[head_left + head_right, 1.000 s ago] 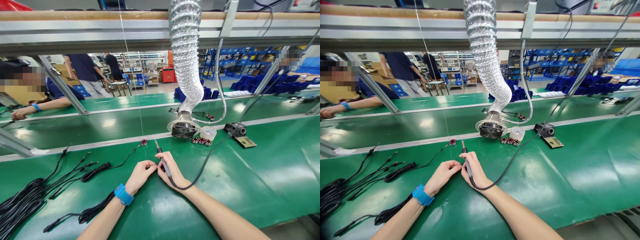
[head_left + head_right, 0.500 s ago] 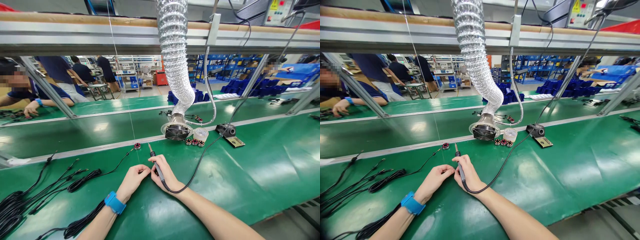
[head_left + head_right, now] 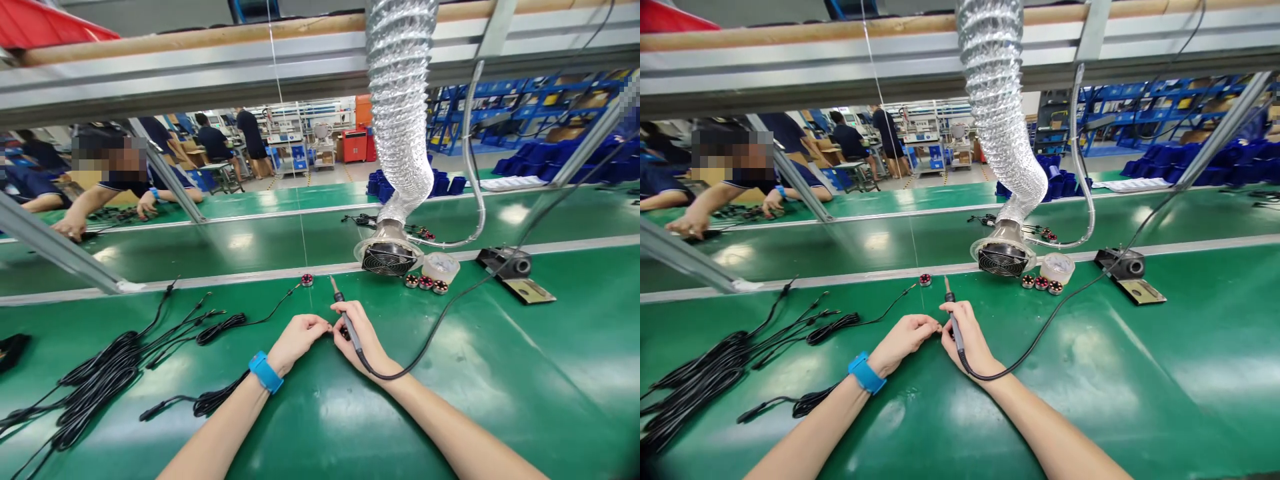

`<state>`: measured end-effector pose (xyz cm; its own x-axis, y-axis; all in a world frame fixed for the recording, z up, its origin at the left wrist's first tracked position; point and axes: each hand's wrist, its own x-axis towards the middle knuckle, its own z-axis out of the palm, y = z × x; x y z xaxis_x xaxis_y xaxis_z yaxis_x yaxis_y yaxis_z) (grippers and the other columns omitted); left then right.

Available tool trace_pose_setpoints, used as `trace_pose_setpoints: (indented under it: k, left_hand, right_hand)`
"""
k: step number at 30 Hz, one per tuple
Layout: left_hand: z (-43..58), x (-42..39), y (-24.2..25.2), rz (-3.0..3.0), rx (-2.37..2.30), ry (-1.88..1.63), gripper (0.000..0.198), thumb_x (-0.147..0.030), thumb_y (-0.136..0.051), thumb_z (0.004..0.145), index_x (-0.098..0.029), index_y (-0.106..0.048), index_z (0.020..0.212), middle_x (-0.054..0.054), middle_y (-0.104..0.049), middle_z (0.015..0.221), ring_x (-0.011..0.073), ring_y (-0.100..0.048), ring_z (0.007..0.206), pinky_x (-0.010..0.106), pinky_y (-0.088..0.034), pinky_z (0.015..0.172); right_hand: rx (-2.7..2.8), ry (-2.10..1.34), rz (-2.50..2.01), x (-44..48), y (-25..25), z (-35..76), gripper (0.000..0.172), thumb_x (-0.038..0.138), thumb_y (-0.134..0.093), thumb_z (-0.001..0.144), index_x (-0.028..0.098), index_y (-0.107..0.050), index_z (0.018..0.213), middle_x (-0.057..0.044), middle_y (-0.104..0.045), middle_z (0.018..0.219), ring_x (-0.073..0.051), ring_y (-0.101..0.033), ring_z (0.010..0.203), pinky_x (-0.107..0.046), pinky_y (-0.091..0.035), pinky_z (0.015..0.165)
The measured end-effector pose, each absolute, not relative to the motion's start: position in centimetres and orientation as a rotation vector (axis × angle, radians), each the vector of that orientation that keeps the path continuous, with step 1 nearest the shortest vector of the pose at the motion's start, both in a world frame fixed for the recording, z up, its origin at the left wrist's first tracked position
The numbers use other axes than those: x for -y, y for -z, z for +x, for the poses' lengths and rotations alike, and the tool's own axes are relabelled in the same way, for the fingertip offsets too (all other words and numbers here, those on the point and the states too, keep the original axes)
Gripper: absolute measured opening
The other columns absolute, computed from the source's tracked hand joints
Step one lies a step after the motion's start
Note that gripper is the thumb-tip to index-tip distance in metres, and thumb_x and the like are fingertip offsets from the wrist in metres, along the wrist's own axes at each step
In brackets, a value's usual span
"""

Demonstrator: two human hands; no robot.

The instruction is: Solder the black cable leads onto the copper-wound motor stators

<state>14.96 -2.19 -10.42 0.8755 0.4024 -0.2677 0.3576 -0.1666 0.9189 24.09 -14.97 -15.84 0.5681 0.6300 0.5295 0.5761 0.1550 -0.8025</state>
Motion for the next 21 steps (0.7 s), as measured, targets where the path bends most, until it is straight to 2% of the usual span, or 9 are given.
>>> trace_pose_setpoints:
  k: [2, 5, 13, 21]
  left_hand:
    - [14.90, 2.04, 10.26, 1.728, -0.611, -0.016, 0.030, -0.042, -0.058, 0.066, -0.013, -0.062, 0.074, -0.006, -0.042, 0.054, 0.0059, -0.026, 0.046, 0.020, -0.016, 0.043]
    - [14.88, 1.93, 10.18, 1.672, -0.625, 0.003, 0.027, -0.041, -0.060, 0.062, -0.015, -0.056, 0.070, -0.009, -0.036, 0.053, 0.0044, -0.020, 0.045, 0.020, -0.011, 0.042]
    - [14.82, 1.52, 10.53, 1.642, -0.610, 0.042, 0.036, -0.046, -0.067, 0.061, -0.014, -0.057, 0.074, -0.010, -0.032, 0.051, 0.0044, -0.017, 0.046, 0.021, -0.009, 0.043]
    - [14.78, 1.65, 10.67, 1.685, -0.612, 0.019, 0.038, -0.048, -0.067, 0.063, -0.013, -0.061, 0.076, -0.007, -0.040, 0.055, 0.0048, -0.020, 0.047, 0.022, -0.013, 0.045]
  right_hand:
    - [1.067, -0.025, -1.527, 14.91, 15.81, 24.10, 0.047, 0.003, -0.047, 0.076, 0.023, -0.050, 0.119, -0.003, -0.046, 0.103, -0.006, -0.056, 0.070, -0.019, -0.051, 0.068]
    - [1.068, -0.006, -1.548, 14.90, 15.72, 24.12, 0.048, 0.003, -0.046, 0.076, 0.023, -0.051, 0.119, -0.002, -0.046, 0.102, -0.006, -0.056, 0.070, -0.019, -0.050, 0.067]
    - [1.064, 0.004, -1.563, 14.91, 15.56, 24.10, 0.049, 0.002, -0.046, 0.074, 0.023, -0.051, 0.118, -0.002, -0.047, 0.102, -0.006, -0.055, 0.068, -0.018, -0.049, 0.065]
    - [1.060, 0.041, -1.568, 14.84, 15.55, 24.12, 0.047, 0.002, -0.047, 0.074, 0.023, -0.053, 0.116, -0.002, -0.048, 0.100, -0.007, -0.055, 0.072, -0.018, -0.050, 0.065]
